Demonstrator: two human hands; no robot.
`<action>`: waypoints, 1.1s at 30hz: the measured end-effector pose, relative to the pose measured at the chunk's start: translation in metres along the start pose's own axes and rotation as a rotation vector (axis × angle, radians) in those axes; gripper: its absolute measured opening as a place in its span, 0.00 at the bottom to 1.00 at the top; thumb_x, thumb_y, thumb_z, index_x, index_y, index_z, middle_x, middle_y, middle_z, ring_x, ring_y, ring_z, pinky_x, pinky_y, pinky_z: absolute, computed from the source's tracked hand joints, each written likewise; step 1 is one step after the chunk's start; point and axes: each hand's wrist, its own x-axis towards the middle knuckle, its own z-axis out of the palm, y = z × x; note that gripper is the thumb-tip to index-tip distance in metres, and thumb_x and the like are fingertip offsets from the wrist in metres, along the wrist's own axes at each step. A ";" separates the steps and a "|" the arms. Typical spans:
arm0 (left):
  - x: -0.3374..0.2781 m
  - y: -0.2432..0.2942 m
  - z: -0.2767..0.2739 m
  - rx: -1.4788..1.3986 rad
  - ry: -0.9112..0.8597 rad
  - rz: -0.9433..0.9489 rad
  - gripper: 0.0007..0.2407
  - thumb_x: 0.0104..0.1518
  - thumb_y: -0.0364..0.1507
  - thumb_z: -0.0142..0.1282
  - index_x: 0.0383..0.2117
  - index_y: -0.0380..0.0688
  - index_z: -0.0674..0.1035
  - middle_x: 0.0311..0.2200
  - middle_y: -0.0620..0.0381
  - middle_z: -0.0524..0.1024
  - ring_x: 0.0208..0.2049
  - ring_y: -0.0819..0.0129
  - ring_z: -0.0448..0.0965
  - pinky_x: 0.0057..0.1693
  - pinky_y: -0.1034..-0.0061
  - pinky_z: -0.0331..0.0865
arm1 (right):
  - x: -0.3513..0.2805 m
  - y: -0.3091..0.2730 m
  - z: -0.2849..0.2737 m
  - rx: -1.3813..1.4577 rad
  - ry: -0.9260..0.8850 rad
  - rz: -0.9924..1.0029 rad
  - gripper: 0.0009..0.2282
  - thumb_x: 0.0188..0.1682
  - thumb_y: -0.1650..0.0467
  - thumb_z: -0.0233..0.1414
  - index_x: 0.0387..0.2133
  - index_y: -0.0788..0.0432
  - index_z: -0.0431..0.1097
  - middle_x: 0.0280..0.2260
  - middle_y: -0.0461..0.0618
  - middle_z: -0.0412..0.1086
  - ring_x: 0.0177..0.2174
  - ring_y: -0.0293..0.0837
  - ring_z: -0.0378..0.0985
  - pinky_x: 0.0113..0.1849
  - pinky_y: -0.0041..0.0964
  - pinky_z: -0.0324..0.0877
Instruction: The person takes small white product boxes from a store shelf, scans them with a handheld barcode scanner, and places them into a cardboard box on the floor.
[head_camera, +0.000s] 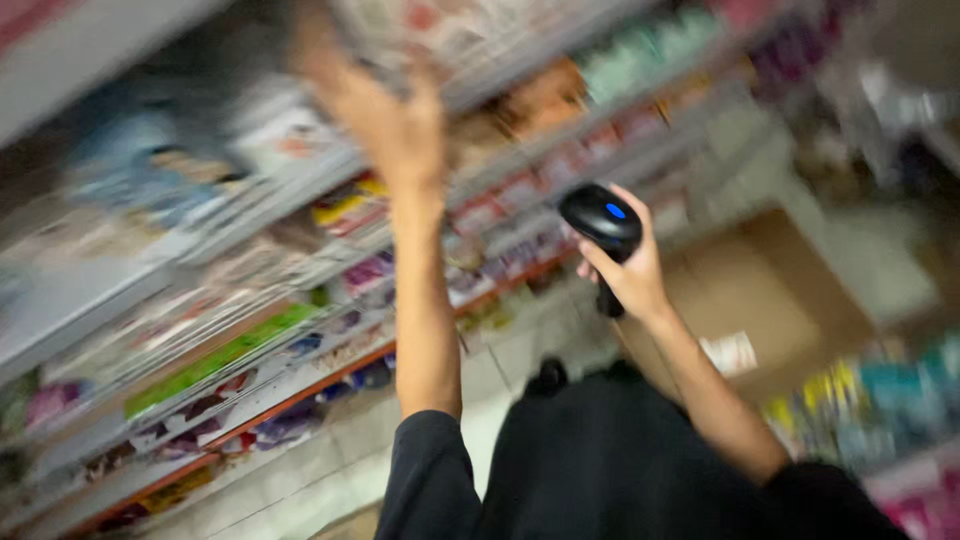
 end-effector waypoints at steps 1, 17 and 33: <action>-0.019 0.008 -0.002 -0.025 0.023 -0.030 0.29 0.64 0.32 0.61 0.67 0.35 0.59 0.67 0.42 0.59 0.71 0.48 0.56 0.75 0.63 0.53 | -0.010 0.008 -0.010 0.007 0.038 0.045 0.32 0.50 0.79 0.56 0.66 0.53 0.50 0.41 0.54 0.74 0.24 0.38 0.75 0.25 0.30 0.70; -0.515 0.092 0.207 -0.433 -1.436 -0.507 0.15 0.52 0.21 0.53 0.46 0.43 0.77 0.49 0.44 0.66 0.38 0.54 0.80 0.47 0.62 0.76 | -0.206 0.249 -0.240 -0.075 0.932 0.720 0.05 0.47 0.70 0.59 0.33 0.60 0.74 0.24 0.45 0.73 0.20 0.36 0.75 0.21 0.30 0.68; -0.841 0.054 0.291 0.384 -2.156 0.143 0.45 0.44 0.25 0.68 0.70 0.55 0.50 0.72 0.48 0.41 0.60 0.41 0.66 0.53 0.56 0.76 | -0.313 0.248 -0.300 0.066 1.565 0.692 0.06 0.46 0.72 0.59 0.33 0.59 0.69 0.19 0.45 0.68 0.15 0.38 0.69 0.20 0.33 0.64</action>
